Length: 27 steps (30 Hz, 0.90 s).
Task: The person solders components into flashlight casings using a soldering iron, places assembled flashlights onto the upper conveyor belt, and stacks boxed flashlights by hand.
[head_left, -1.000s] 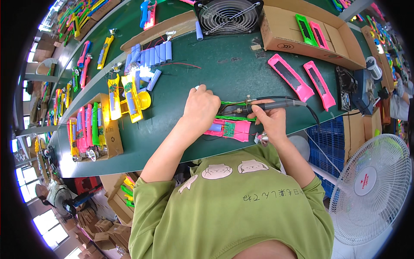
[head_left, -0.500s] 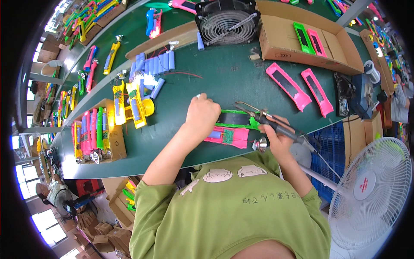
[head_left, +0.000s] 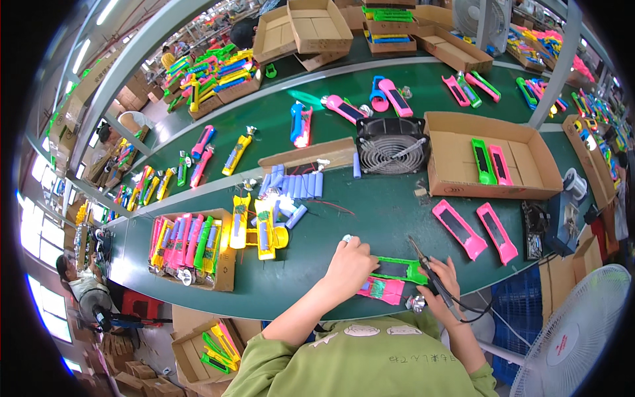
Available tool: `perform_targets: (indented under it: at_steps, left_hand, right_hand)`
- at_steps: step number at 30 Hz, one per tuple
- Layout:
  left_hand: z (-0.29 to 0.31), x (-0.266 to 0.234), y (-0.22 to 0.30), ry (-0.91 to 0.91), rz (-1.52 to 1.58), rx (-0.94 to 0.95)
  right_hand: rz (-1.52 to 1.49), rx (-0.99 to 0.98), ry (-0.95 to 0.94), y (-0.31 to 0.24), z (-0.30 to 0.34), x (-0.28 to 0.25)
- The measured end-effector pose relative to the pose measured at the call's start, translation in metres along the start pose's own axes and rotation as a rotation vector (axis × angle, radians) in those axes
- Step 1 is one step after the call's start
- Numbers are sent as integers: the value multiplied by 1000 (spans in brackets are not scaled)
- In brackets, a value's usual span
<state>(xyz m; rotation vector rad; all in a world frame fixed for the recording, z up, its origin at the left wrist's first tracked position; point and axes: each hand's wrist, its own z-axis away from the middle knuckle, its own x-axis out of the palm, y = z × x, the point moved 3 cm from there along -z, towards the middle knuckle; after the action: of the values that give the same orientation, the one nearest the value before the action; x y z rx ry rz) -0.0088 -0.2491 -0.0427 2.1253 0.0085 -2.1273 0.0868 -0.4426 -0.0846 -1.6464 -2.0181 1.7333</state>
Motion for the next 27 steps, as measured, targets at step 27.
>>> perform_targets:
  at_steps: [27]
  left_hand:
    - [-7,41,10,189,394,-174]
  right_hand:
    - [-159,-141,144,13,-17,-22]
